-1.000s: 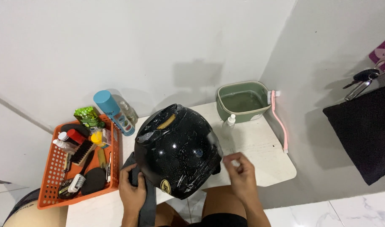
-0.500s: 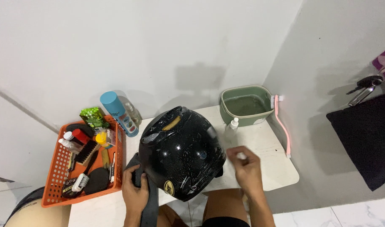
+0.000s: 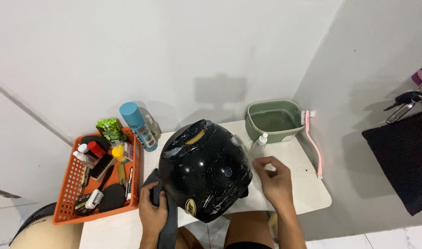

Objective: The person scrubs a black motorcycle helmet with a toothbrush and soapy water, then wipes it with a cloth. The person repeats this process multiple times, focusing on different areas of the helmet.

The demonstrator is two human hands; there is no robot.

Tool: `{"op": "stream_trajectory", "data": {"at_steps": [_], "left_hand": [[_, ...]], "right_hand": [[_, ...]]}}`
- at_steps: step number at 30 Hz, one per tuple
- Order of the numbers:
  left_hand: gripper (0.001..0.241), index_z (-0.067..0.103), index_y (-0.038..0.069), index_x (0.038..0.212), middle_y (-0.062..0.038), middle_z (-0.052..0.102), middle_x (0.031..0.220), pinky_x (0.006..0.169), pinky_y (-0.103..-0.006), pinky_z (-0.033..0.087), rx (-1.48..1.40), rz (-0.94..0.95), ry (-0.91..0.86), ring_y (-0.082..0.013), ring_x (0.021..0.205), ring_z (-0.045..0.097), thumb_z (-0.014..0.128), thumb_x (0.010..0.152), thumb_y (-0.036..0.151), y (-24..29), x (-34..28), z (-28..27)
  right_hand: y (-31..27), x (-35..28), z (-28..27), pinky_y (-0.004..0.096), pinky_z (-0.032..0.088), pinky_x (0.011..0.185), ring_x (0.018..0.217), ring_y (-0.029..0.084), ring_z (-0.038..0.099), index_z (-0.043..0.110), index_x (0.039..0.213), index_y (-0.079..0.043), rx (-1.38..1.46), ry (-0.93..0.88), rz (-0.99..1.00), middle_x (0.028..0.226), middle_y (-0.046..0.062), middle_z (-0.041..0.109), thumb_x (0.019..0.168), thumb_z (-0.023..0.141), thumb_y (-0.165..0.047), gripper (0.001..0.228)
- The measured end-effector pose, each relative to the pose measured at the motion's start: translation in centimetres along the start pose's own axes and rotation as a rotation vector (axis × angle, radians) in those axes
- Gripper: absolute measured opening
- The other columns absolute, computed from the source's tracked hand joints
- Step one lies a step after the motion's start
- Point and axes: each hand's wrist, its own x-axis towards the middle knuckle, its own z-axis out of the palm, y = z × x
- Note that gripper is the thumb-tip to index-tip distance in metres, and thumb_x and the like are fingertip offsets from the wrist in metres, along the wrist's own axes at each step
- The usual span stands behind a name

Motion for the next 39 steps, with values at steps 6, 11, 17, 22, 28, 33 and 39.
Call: {"op": "stream_trajectory", "data": {"at_steps": [6, 11, 17, 22, 28, 33, 39], "left_hand": [[0.031, 0.065, 0.010, 0.121, -0.009, 0.066, 0.121, 0.101, -0.0422, 0.048, 0.024, -0.047, -0.018, -0.0287, 0.120, 0.062, 0.061, 0.092, 0.019, -0.3, -0.2, 0.1], [0.031, 0.066, 0.009, 0.119, -0.009, 0.066, 0.120, 0.105, -0.0411, 0.045, 0.004, -0.055, -0.012, -0.0283, 0.120, 0.061, 0.060, 0.090, 0.016, 0.3, 0.1, 0.1], [0.031, 0.066, 0.010, 0.120, -0.009, 0.066, 0.121, 0.103, -0.0407, 0.047, -0.012, -0.080, -0.026, -0.0272, 0.121, 0.061, 0.060, 0.091, 0.018, 0.5, -0.1, -0.2], [0.030, 0.066, 0.011, 0.120, -0.007, 0.066, 0.120, 0.104, -0.0409, 0.047, -0.003, -0.096, -0.032, -0.0263, 0.120, 0.062, 0.060, 0.092, 0.018, -0.1, 0.0, 0.0], [0.031, 0.067, 0.012, 0.119, -0.007, 0.067, 0.121, 0.104, -0.0399, 0.046, -0.006, -0.077, -0.018, -0.0256, 0.120, 0.063, 0.061, 0.089, 0.017, 0.1, 0.0, -0.2], [0.030, 0.066, 0.012, 0.120, -0.007, 0.066, 0.120, 0.103, -0.0403, 0.047, -0.004, -0.086, -0.033, -0.0262, 0.120, 0.062, 0.060, 0.092, 0.019, 0.2, 0.1, -0.2], [0.030, 0.066, 0.010, 0.118, -0.009, 0.067, 0.117, 0.103, -0.0396, 0.046, -0.010, -0.031, -0.004, -0.0267, 0.117, 0.063, 0.061, 0.089, 0.017, 0.0, -0.2, -0.2]], "right_hand": [[-2.1, -0.2, -0.2, 0.022, 0.025, 0.038, 0.042, 0.006, 0.036, 0.079, 0.092, -0.003, -0.020, -0.073, 0.001, 0.087, 0.007, 0.080, 0.091, 0.074, -0.001, 0.005], [-4.1, 0.8, 0.0, 0.022, 0.026, 0.046, 0.047, 0.007, 0.037, 0.081, 0.088, -0.005, -0.075, -0.025, 0.075, 0.079, 0.001, 0.068, 0.094, 0.075, -0.007, 0.009], [-4.6, 2.3, 0.3, 0.023, 0.050, 0.060, 0.073, 0.010, 0.061, 0.081, 0.090, -0.009, -0.171, -0.035, -0.093, 0.083, 0.003, 0.072, 0.092, 0.076, -0.009, 0.005], [-7.6, 2.8, 0.3, 0.026, 0.067, 0.078, 0.087, 0.017, 0.082, 0.082, 0.091, -0.009, -0.316, -0.184, -0.080, 0.101, 0.006, 0.086, 0.089, 0.074, -0.011, 0.008], [-7.9, 3.4, 0.2, 0.025, 0.064, 0.066, 0.073, 0.015, 0.079, 0.081, 0.092, -0.007, -0.207, -0.409, -0.096, 0.094, 0.008, 0.086, 0.089, 0.069, 0.005, 0.017], [-9.0, 3.4, 1.3, 0.022, 0.033, 0.048, 0.050, 0.007, 0.044, 0.079, 0.083, -0.009, -0.257, -0.281, -0.071, 0.083, 0.000, 0.077, 0.093, 0.077, -0.014, 0.011], [-9.9, 3.6, 2.3, 0.024, 0.041, 0.057, 0.064, 0.009, 0.053, 0.079, 0.084, -0.014, -0.337, -0.292, -0.177, 0.081, -0.003, 0.072, 0.092, 0.077, -0.016, 0.009]]}}
